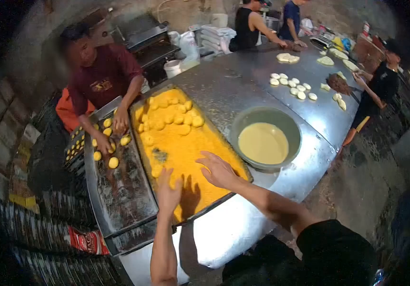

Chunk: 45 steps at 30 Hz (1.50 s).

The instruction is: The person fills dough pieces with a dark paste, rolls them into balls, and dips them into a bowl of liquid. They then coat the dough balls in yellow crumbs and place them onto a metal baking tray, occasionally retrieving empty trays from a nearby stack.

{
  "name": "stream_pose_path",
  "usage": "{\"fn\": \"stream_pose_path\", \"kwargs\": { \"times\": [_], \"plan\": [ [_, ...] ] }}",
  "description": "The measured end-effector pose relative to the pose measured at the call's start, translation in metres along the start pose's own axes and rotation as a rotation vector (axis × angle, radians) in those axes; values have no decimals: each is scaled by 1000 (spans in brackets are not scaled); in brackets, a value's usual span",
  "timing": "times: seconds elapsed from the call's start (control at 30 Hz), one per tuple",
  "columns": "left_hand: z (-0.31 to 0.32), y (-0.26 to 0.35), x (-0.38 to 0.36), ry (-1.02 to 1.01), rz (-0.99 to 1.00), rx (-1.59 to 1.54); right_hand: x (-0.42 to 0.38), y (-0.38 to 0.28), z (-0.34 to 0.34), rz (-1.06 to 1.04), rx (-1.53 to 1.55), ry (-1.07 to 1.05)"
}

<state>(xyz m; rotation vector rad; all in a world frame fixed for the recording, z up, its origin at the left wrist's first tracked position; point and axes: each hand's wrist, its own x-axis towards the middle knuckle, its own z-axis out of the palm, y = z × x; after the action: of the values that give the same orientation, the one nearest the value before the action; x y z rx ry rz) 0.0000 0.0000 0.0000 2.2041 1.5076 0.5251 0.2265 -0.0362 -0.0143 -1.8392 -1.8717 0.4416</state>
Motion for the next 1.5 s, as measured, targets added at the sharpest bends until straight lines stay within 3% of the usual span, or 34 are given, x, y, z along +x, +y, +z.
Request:
{"fn": "stream_pose_path", "kwargs": {
  "times": [0.07, 0.1, 0.17, 0.2, 0.3, 0.37, 0.43, 0.5, 0.53, 0.6, 0.73, 0.77, 0.83, 1.0, 1.1, 1.17, 1.23, 1.3, 1.37, 1.43, 1.5],
  "plan": [
    [-1, -21, -22, 163, 29, -189, -24, -6, 17, 46, 286, 90],
    [43, 17, -75, -57, -147, 78, -112, 27, -4, 162, 280, -2],
    [54, 19, -95, 154, 20, 0, -133, 39, -26, 74, 161, -19],
    [41, 43, -60, 279, 68, -154, -111, 48, -55, -123, 235, 150],
    [51, 105, -96, 299, -25, -443, -194, 79, -124, -55, 199, 192],
    [72, 160, -118, 274, -57, -577, -264, 130, -160, 63, 110, 248],
    [113, 204, -127, 259, -2, -682, -334, 177, -209, 399, 140, 94],
    [145, 253, -134, 81, -72, -801, -402, 251, -226, 412, 40, 240],
    [178, 264, -134, 121, -7, -896, -433, 282, -233, 409, 36, 243],
    [204, 322, -134, -52, -144, -1001, -473, 335, -256, 581, 27, 284],
    [245, 399, -119, -266, -178, -977, -476, 403, -304, 504, -33, 298],
    [249, 416, -114, -292, -179, -968, -461, 407, -317, 554, 71, 274],
    [265, 437, -100, -307, -198, -982, -439, 423, -341, 601, 187, 243],
    [321, 482, -29, -342, -227, -1070, -413, 475, -371, 494, 70, 127],
    [362, 536, 18, -409, -238, -1077, -431, 513, -395, 666, 295, 212],
    [389, 584, 46, -532, -130, -1130, -434, 546, -413, 760, 344, 220],
    [427, 626, 79, -603, -11, -1062, -426, 570, -442, 854, 206, 78],
    [486, 663, 116, -619, 69, -973, -412, 617, -453, 859, 380, 128],
    [531, 715, 152, -527, 218, -830, -380, 669, -467, 766, 399, 257],
    [573, 766, 184, -423, 244, -729, -338, 743, -471, 590, 829, 442],
    [605, 815, 212, -320, 301, -639, -276, 783, -495, 528, 148, 420]
  ]
}}
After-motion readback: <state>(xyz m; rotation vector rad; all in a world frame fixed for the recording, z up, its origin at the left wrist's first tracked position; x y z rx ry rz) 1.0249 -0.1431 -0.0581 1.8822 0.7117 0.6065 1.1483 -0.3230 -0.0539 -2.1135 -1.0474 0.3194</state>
